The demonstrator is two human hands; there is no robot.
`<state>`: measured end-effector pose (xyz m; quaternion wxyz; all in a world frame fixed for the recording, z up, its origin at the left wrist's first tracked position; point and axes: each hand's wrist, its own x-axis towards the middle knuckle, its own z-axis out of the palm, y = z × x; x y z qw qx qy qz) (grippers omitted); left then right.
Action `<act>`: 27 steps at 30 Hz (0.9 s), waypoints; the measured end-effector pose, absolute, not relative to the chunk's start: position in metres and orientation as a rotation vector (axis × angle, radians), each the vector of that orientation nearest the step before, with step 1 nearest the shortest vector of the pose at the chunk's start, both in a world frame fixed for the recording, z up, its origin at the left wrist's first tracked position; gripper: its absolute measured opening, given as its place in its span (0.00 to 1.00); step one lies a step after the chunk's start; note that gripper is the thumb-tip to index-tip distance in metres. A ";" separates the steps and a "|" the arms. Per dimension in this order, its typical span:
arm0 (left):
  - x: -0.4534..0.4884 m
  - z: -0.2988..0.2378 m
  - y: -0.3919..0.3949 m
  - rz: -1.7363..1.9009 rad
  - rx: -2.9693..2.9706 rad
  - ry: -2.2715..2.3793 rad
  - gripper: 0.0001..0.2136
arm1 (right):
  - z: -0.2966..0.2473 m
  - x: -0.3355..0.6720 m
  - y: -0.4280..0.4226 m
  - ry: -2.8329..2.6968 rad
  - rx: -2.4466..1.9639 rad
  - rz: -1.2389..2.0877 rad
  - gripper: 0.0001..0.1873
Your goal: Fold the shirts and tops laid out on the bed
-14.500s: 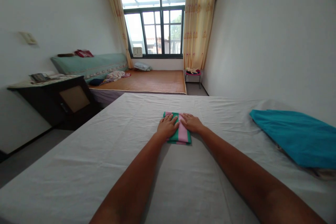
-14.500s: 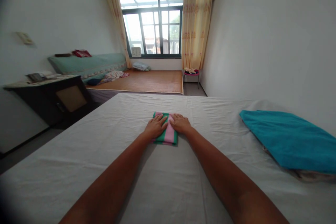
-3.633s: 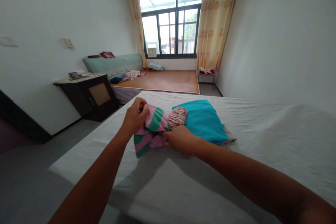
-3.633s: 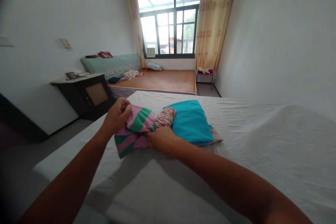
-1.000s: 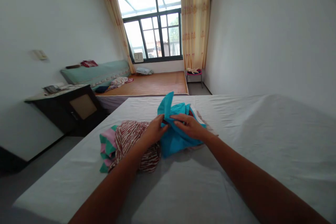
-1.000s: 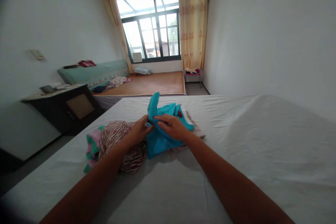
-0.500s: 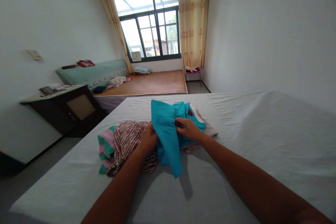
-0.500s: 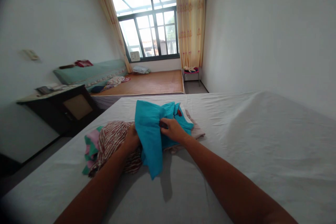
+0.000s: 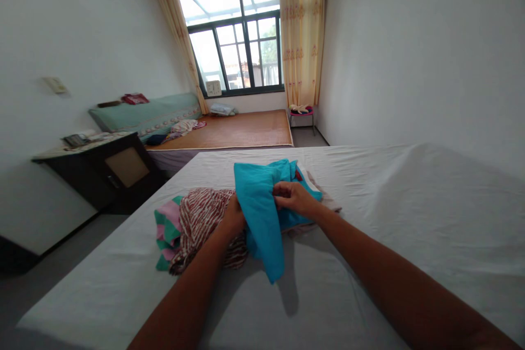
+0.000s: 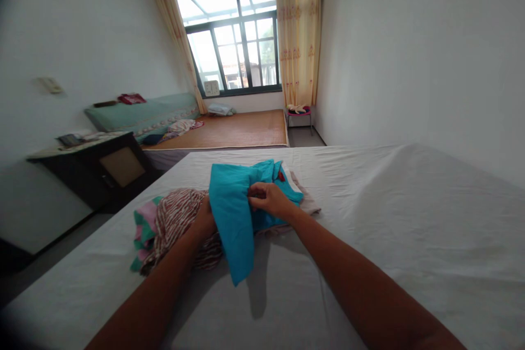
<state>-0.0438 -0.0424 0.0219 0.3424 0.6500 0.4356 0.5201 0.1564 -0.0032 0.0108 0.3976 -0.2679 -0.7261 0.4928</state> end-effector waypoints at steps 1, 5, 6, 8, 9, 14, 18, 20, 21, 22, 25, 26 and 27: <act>-0.044 0.021 -0.042 1.342 1.720 1.127 0.09 | 0.009 0.155 -0.003 -1.804 -0.700 1.233 0.07; -0.043 0.020 -0.041 1.328 1.829 1.141 0.07 | 0.007 0.149 -0.005 -1.780 -0.742 1.086 0.04; -0.044 0.021 -0.041 1.327 1.846 1.150 0.07 | 0.009 0.150 -0.005 -1.809 -0.762 0.998 0.03; -0.048 0.026 -0.042 1.342 1.866 1.175 0.08 | 0.017 0.158 -0.004 -1.848 -0.858 0.758 0.03; -0.051 0.029 -0.042 1.352 1.878 1.203 0.09 | 0.023 0.164 -0.002 -1.842 -0.927 0.634 0.04; -0.073 0.046 -0.039 1.472 1.958 1.470 0.14 | 0.051 0.210 0.012 -1.581 -1.128 0.288 0.06; -0.077 0.085 -0.035 1.535 2.159 1.580 0.12 | 0.062 0.224 0.016 -1.441 -1.032 0.326 0.13; -0.081 0.118 -0.031 1.632 2.226 1.629 0.11 | 0.063 0.222 0.016 -1.462 -0.985 0.404 0.16; -0.086 0.136 -0.029 1.730 2.210 1.649 0.12 | 0.062 0.220 0.016 -1.477 -0.977 0.436 0.17; -0.092 0.153 -0.026 1.866 2.169 1.650 0.13 | 0.060 0.219 0.018 -1.486 -0.979 0.464 0.17; -0.114 0.183 -0.016 2.208 1.963 1.522 0.17 | 0.053 0.221 0.024 -1.476 -1.001 0.557 0.17; -0.121 0.184 -0.012 2.167 1.929 1.497 0.18 | 0.050 0.222 0.026 -1.479 -1.003 0.597 0.16; -0.127 0.181 -0.009 2.060 1.921 1.511 0.17 | 0.047 0.223 0.028 -1.485 -1.000 0.634 0.16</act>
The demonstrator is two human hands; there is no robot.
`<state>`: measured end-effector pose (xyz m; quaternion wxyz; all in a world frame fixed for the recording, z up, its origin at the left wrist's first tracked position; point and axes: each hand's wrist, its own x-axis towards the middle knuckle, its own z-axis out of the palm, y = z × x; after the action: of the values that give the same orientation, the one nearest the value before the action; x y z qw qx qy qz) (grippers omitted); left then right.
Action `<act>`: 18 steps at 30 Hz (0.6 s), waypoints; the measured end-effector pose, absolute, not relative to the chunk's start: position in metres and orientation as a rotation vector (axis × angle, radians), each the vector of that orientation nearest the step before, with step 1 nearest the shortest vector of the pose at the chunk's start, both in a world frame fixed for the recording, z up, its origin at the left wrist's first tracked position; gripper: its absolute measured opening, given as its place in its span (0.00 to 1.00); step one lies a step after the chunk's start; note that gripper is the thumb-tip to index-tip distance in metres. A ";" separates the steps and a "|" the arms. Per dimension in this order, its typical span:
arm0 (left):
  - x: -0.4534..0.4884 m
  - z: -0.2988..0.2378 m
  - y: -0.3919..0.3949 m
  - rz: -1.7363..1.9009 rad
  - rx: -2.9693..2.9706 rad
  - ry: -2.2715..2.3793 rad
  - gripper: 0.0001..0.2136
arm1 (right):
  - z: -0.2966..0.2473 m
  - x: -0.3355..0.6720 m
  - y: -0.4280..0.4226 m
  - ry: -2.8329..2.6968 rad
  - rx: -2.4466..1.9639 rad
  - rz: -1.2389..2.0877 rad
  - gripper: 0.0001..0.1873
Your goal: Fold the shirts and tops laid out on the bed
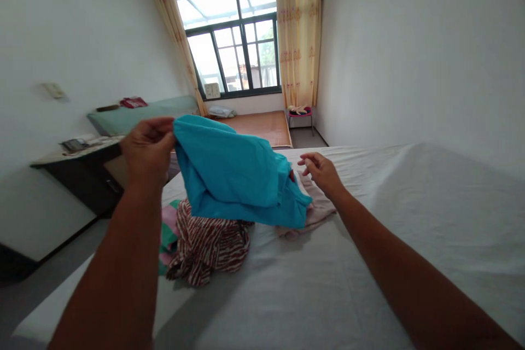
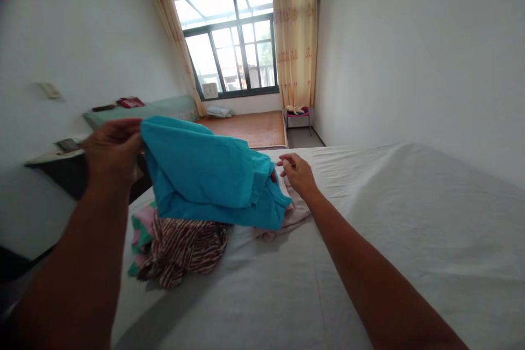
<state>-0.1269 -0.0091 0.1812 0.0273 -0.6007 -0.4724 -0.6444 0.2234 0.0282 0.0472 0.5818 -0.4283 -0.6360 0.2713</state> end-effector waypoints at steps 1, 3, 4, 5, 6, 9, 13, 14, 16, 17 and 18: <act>-0.133 0.177 -0.006 -1.927 -1.938 -1.569 0.16 | 0.045 0.225 0.030 -1.496 -0.997 0.662 0.15; -0.149 0.169 -0.002 -1.781 -2.013 -1.789 0.13 | 0.041 0.227 0.033 -1.527 -0.990 0.686 0.13; -0.158 0.169 -0.001 -1.756 -1.966 -1.860 0.13 | 0.039 0.227 0.034 -1.542 -0.990 0.687 0.13; -0.170 0.173 0.000 -1.777 -1.878 -1.890 0.13 | 0.037 0.227 0.035 -1.552 -0.994 0.685 0.12; -0.181 0.181 -0.001 -1.841 -1.755 -1.880 0.14 | 0.035 0.227 0.036 -1.556 -0.999 0.683 0.12; -0.210 0.215 -0.006 -2.013 -1.348 -1.673 0.15 | 0.029 0.225 0.038 -1.550 -1.026 0.705 0.12; -0.196 0.227 -0.015 -2.052 -1.245 -1.564 0.17 | 0.020 0.221 0.039 -1.580 -1.037 0.743 0.12; -0.185 0.223 -0.015 -2.050 -1.393 -1.664 0.16 | 0.018 0.220 0.039 -1.596 -1.039 0.745 0.12; -0.165 0.216 -0.011 -2.055 -1.715 -1.881 0.15 | 0.014 0.219 0.040 -1.623 -1.052 0.745 0.12; -0.159 0.218 -0.007 -2.105 -1.759 -1.901 0.15 | 0.012 0.219 0.040 -1.629 -1.061 0.744 0.12; -0.158 0.225 -0.002 -2.179 -1.718 -1.858 0.14 | 0.010 0.219 0.040 -1.630 -1.068 0.741 0.12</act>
<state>-0.1580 -0.0023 0.2251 -0.0986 -0.5119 -0.5538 -0.6493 0.2186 0.0401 0.0101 0.5042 -0.4426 -0.6751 0.3069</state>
